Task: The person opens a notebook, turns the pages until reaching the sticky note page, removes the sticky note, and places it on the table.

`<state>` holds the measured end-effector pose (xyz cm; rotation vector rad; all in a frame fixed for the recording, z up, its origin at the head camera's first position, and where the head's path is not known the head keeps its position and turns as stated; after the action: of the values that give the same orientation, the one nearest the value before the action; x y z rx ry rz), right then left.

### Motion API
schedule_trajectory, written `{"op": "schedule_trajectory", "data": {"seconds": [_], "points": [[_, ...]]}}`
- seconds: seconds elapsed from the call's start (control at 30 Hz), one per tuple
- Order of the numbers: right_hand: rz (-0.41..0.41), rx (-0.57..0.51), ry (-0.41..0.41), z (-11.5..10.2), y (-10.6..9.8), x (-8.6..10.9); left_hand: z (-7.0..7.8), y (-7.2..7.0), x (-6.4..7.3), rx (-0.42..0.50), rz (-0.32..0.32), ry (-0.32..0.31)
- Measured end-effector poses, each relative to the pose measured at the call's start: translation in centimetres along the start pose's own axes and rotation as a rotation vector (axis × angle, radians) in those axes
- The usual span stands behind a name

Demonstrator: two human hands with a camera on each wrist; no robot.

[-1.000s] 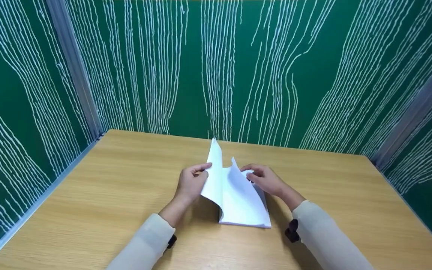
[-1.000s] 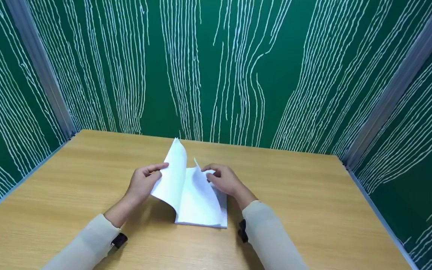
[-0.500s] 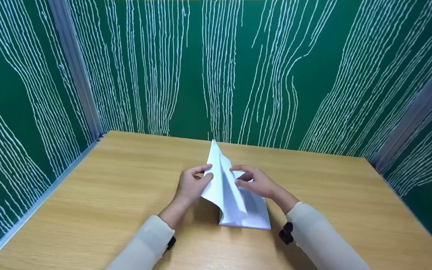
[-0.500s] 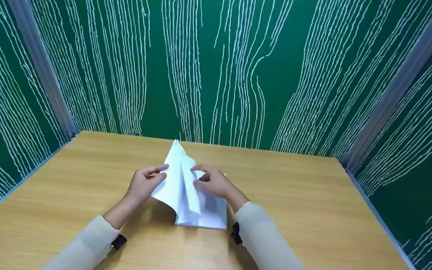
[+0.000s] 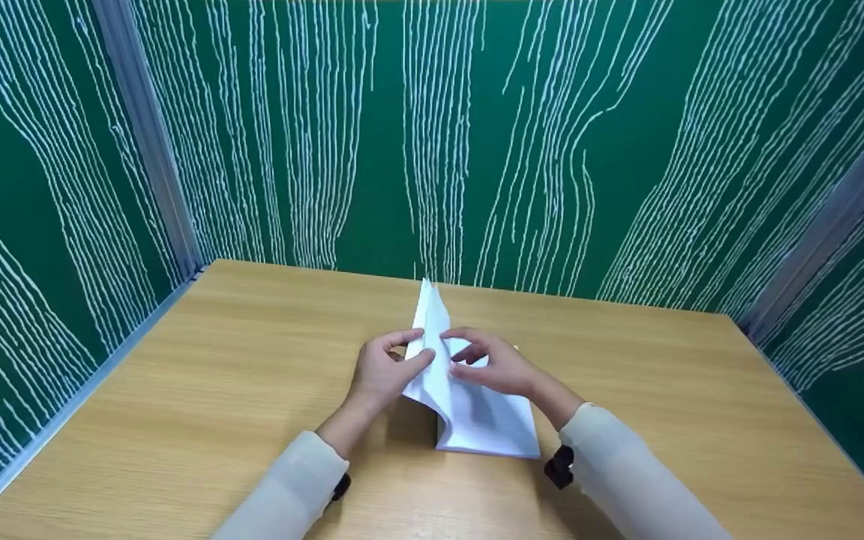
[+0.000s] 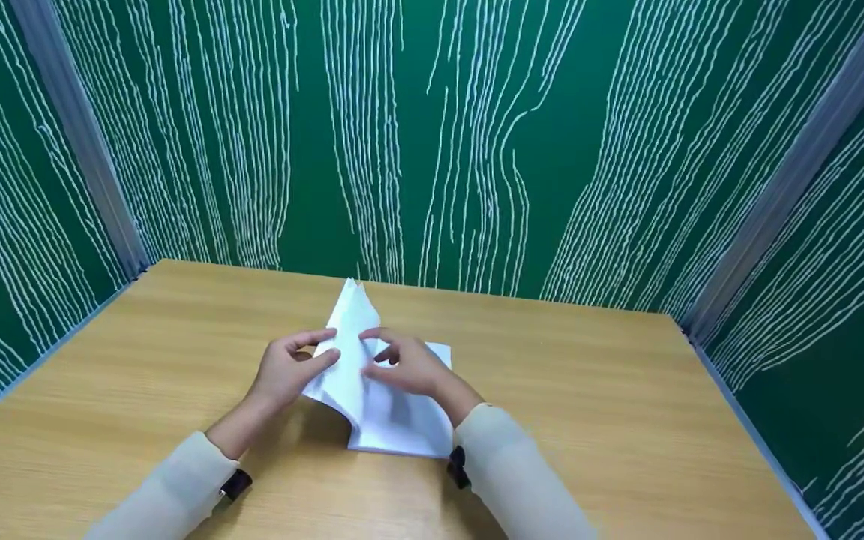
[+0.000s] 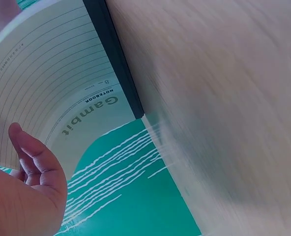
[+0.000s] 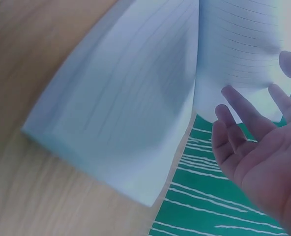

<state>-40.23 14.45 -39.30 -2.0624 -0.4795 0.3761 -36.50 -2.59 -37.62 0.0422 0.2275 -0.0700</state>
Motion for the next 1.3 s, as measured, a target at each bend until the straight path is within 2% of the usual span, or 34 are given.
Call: {"op": "schedule_trajectory", "data": {"seconds": [0.13,0.33,0.63,0.8,1.03,1.3], "points": [[-0.003,0.008,-0.010,-0.5,0.1,-0.1,0.4,0.1,0.3,0.028,-0.014,-0.032],[-0.014,0.029,0.025,0.0,0.1,0.0,1.6,0.2,0.9,0.037,-0.014,-0.024],[0.090,0.088,0.127,1.5,-0.7,0.1,-0.5,-0.3,0.1,0.010,0.020,0.024],[0.146,0.172,0.196,2.4,-1.2,0.0,-0.7,-0.4,0.1,0.026,0.029,0.038],[0.155,0.343,0.261,4.1,-1.7,-0.1,2.4,0.0,1.4,0.036,0.013,0.007],[0.122,0.483,0.310,7.3,-2.1,0.1,2.9,0.0,1.4,0.011,0.013,0.031]]}}
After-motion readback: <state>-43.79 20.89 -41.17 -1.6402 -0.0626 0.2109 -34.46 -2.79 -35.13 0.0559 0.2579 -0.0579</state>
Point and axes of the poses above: each hand's wrist, its own x-axis away from the middle knuckle, its own y-axis out of the palm, z = x × y, the point moved 7 cm from there along -x, towards the middle knuckle, and after that the axes turned 14 degrees about x, right-handed, at the moved point
